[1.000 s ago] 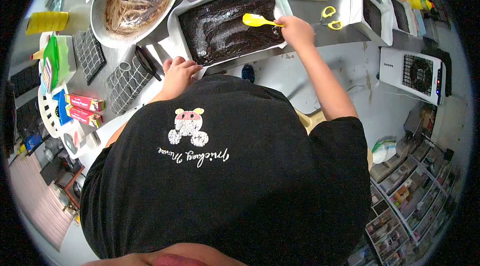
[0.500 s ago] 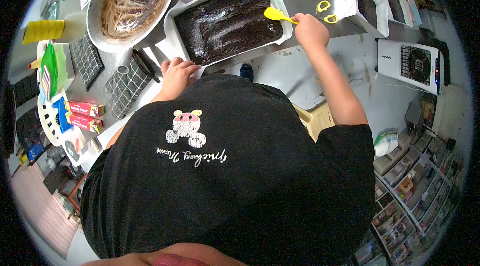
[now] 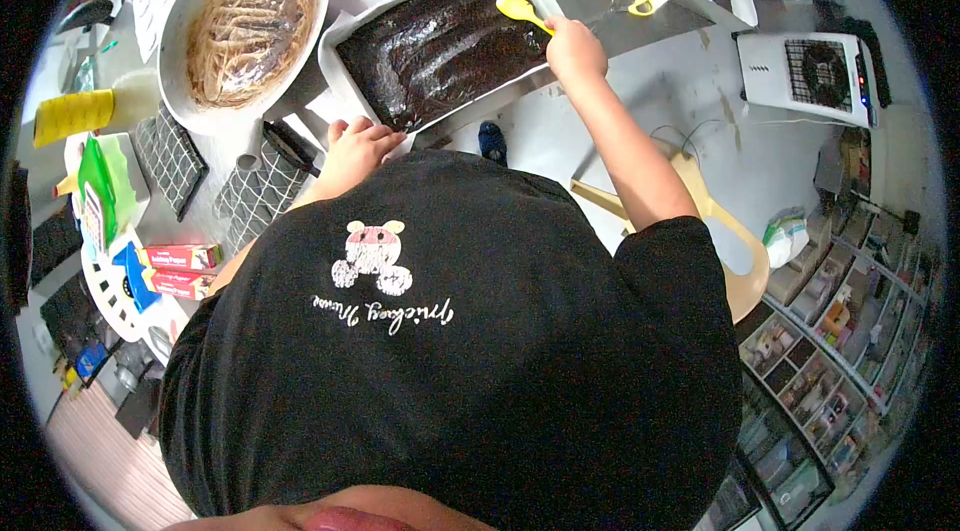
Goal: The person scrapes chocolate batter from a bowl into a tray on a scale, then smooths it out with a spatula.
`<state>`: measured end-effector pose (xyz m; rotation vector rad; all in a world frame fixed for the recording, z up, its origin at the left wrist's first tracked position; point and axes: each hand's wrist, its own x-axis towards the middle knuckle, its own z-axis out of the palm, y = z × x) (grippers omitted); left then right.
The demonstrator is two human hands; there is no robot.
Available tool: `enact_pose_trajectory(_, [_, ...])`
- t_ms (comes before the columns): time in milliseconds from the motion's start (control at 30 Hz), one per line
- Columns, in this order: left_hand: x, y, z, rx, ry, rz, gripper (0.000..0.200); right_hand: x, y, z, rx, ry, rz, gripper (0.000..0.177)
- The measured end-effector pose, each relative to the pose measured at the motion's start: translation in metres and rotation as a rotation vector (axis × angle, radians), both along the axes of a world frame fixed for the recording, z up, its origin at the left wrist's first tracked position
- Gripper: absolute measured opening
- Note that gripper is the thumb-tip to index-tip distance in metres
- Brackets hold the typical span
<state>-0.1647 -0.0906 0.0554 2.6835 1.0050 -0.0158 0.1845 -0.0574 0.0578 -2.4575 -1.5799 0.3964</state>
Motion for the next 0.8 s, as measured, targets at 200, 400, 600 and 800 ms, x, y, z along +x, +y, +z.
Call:
enact_pose_trajectory(200, [-0.005, 0.006, 0.008, 0.005, 0.009, -0.083, 0.037, -0.022, -0.007, 0.02, -0.107, 0.066, -0.09, 0.033])
enact_pose_trajectory(400, [-0.01, 0.014, 0.007, -0.011, -0.019, -0.172, 0.033, -0.012, -0.027, 0.019, -0.113, 0.024, -0.116, 0.031])
enact_pose_trajectory(600, [-0.014, 0.016, -0.003, 0.03, -0.116, -0.206, 0.033, -0.01, -0.044, 0.035, -0.29, -0.066, -0.124, 0.028])
enact_pose_trajectory(800, [-0.015, 0.018, -0.004, 0.03, -0.127, -0.233, 0.035, -0.023, -0.044, 0.051, -0.302, -0.084, -0.148, 0.026])
